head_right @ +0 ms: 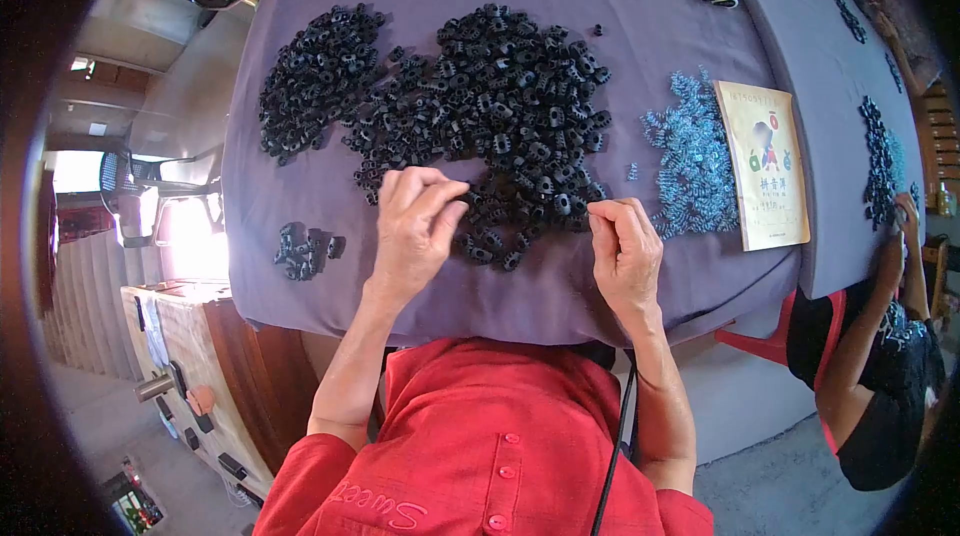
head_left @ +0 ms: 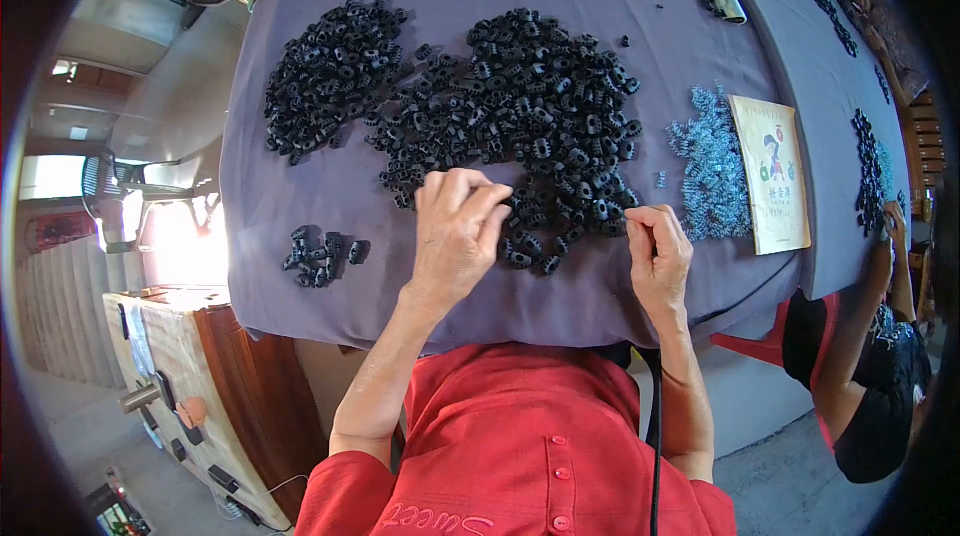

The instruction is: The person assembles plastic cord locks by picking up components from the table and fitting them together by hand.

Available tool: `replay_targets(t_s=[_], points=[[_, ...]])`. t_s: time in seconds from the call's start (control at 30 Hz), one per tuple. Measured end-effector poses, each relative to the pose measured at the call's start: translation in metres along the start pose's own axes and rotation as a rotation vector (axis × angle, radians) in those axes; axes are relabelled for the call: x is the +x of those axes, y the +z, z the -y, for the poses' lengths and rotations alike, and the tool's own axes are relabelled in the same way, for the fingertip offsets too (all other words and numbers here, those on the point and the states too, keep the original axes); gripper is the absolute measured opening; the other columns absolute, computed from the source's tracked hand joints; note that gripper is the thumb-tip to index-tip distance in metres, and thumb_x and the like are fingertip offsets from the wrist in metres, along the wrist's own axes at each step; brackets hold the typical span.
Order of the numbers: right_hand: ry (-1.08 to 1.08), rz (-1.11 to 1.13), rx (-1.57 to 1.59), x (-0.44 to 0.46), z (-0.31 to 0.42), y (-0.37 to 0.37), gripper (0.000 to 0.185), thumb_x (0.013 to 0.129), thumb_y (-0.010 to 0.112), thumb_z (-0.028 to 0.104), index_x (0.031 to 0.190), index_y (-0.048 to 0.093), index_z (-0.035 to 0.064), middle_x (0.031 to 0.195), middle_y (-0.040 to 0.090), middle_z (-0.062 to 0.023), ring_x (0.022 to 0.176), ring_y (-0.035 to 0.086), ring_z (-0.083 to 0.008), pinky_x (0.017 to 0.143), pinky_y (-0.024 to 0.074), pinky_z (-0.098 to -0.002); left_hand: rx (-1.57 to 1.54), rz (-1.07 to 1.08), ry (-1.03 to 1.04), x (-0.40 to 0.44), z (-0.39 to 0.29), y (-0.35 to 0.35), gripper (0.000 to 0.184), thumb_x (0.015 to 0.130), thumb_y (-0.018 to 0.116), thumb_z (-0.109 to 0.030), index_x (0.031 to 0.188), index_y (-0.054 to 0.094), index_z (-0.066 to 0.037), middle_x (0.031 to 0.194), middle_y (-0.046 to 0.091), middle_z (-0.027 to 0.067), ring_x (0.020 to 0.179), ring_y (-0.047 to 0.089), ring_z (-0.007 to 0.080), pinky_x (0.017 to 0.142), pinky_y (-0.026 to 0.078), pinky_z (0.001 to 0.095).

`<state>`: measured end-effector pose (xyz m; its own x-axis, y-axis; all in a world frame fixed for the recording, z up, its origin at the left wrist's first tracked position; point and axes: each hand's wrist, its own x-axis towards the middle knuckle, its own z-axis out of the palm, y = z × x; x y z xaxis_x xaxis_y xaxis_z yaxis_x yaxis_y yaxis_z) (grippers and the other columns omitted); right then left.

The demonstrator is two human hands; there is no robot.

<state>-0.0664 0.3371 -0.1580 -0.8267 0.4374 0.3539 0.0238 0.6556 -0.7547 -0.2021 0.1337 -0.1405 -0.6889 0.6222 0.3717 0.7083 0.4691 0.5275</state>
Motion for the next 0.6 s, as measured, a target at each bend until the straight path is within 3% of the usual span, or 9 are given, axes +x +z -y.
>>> replay_targets(t_s=[0.1, 0.37, 0.57, 0.6], points=[[-0.006, 0.001, -0.004, 0.001, 0.000, 0.000, 0.008, 0.082, 0.057, -0.004, 0.089, 0.058, 0.0000, 0.078, 0.057, -0.0120, 0.066, 0.057, -0.0255, 0.059, 0.0452, -0.0321, 0.008, 0.077, -0.024, 0.002, -0.006, 0.008, 0.023, 0.072, 0.071, -0.007, 0.094, 0.065, -0.006, 0.090, 0.055, 0.0048, 0.088, 0.050, 0.0245, 0.079, 0.040, 0.0353], [-0.009, -0.009, -0.002, 0.000, -0.002, 0.000, 0.008, 0.081, 0.058, -0.004, 0.089, 0.058, 0.0000, 0.079, 0.058, -0.0124, 0.067, 0.057, -0.0266, 0.060, 0.0453, -0.0327, -0.124, 0.009, -0.080, -0.007, 0.005, 0.016, 0.016, 0.074, 0.069, -0.001, 0.088, 0.062, -0.002, 0.084, 0.055, 0.0080, 0.082, 0.054, 0.0253, 0.071, 0.045, 0.0339], [-0.010, -0.005, 0.001, 0.000, -0.003, 0.000, 0.009, 0.081, 0.058, -0.004, 0.089, 0.058, 0.0001, 0.079, 0.058, -0.0124, 0.067, 0.057, -0.0265, 0.060, 0.0454, -0.0325, -0.280, -0.132, -0.222, -0.016, 0.008, 0.011, 0.008, 0.083, 0.064, 0.000, 0.090, 0.060, -0.001, 0.082, 0.059, 0.0061, 0.070, 0.055, 0.0144, 0.063, 0.044, 0.0258], [-0.004, -0.007, 0.007, -0.001, -0.003, 0.000, 0.009, 0.081, 0.058, -0.004, 0.089, 0.058, 0.0002, 0.079, 0.058, -0.0123, 0.067, 0.057, -0.0262, 0.060, 0.0454, -0.0323, -0.303, -0.128, -0.252, -0.018, 0.007, 0.008, 0.006, 0.086, 0.062, -0.002, 0.091, 0.059, -0.001, 0.081, 0.060, 0.0034, 0.068, 0.053, 0.0089, 0.061, 0.044, 0.0221]])
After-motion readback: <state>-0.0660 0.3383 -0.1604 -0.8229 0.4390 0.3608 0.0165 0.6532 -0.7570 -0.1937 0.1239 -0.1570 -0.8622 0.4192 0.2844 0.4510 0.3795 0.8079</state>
